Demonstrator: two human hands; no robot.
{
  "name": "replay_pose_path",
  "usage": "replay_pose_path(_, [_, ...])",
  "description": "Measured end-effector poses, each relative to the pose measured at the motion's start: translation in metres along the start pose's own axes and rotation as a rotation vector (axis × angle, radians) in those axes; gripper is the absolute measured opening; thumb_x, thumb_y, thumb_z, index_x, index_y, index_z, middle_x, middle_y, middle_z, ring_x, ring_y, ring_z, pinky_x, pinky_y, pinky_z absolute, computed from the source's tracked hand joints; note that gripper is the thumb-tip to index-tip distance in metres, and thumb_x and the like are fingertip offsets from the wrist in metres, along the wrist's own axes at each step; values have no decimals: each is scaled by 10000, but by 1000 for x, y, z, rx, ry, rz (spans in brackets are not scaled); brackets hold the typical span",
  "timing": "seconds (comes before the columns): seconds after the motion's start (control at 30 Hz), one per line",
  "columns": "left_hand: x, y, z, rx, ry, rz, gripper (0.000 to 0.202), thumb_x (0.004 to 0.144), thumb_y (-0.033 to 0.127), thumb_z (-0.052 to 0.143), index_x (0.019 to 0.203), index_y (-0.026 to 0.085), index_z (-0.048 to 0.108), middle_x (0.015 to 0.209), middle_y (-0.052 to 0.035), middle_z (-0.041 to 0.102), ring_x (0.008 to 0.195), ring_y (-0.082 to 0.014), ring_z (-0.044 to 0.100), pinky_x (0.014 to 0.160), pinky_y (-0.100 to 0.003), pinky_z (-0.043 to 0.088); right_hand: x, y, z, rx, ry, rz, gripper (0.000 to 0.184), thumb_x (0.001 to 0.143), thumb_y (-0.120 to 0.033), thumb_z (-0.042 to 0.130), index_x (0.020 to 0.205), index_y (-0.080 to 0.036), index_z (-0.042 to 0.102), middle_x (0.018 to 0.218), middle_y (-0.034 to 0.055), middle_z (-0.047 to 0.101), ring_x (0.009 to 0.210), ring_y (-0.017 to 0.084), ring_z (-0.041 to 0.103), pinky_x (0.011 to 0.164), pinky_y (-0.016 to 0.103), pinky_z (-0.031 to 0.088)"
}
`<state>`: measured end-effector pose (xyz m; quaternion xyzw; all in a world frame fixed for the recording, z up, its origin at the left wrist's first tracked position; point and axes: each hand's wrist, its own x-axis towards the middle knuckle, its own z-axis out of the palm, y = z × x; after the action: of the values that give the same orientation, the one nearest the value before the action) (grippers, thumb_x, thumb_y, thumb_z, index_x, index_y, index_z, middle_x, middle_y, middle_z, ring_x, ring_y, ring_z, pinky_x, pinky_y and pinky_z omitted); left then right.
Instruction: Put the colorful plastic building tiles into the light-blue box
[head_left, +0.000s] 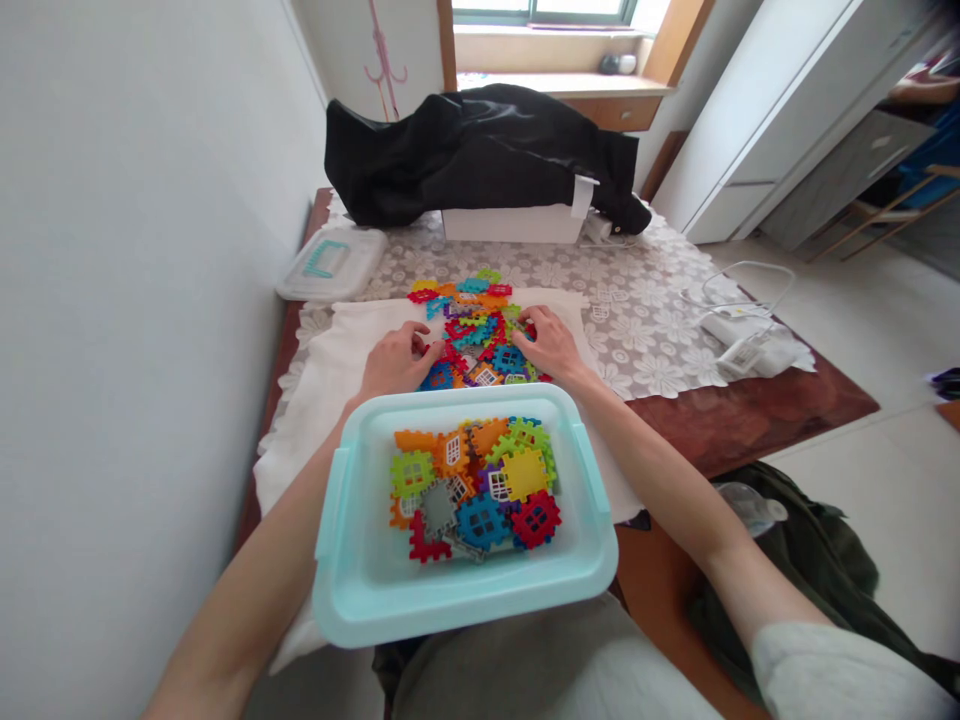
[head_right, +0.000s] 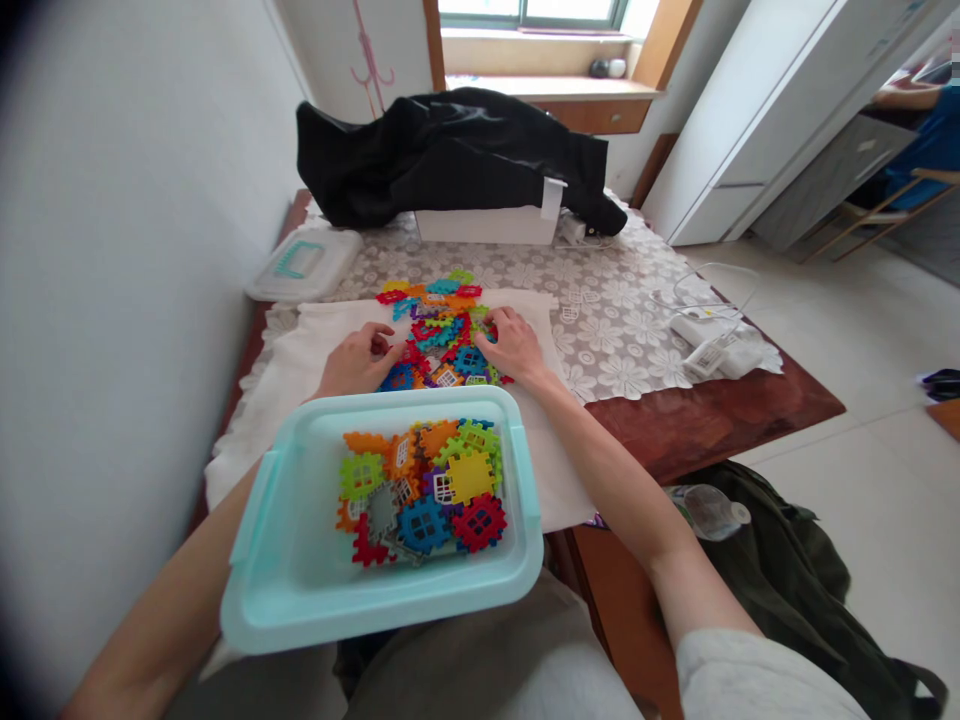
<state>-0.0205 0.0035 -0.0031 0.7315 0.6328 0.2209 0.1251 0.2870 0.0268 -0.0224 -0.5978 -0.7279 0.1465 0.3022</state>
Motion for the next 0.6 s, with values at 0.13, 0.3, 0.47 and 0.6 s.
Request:
replay_pose_path(0.13, [-1,1,-3,47,-17,-33,478,1079,584,611,1322,209,779,973,-93,808,1031,-333,757,895,-402,545,-1,-2,-2,4,-39,-10,497,1039,-286,535,1498,-194,703,1512,156,766,1376,381,702,1266,591,523])
replay_pose_path(0.3, [-2,6,-5,72,-8,-97,446,1089,601,571,1113,232,821,978,-98,836,985,-327,780,860,-397,536,-1,-2,-3,15,-56,-37,443,1070,-279,481,1413,-210,752,1521,138,763,1376,362,697,1280,573,507])
replay_pose_path(0.47, [-3,2,-27,27,-113,-99,472,1061,622,569,1097,217,810,1055,-117,852,1007,-337,793,863,-415,561,0,-2,-4,-5,-24,10,292,1056,-437,628,1182,-205,753,1327,146,777,1198,339,738,1138,506,580])
replay_pose_path(0.6, [-9,-18,-50,-99,-350,-11,786,890,755,764,1435,189,777,1271,-159,836,1114,-371,798,987,-460,625,0,-4,-7,-30,-38,32,295,1051,-452,682,1197,-198,720,1319,152,753,1169,325,740,1091,479,588])
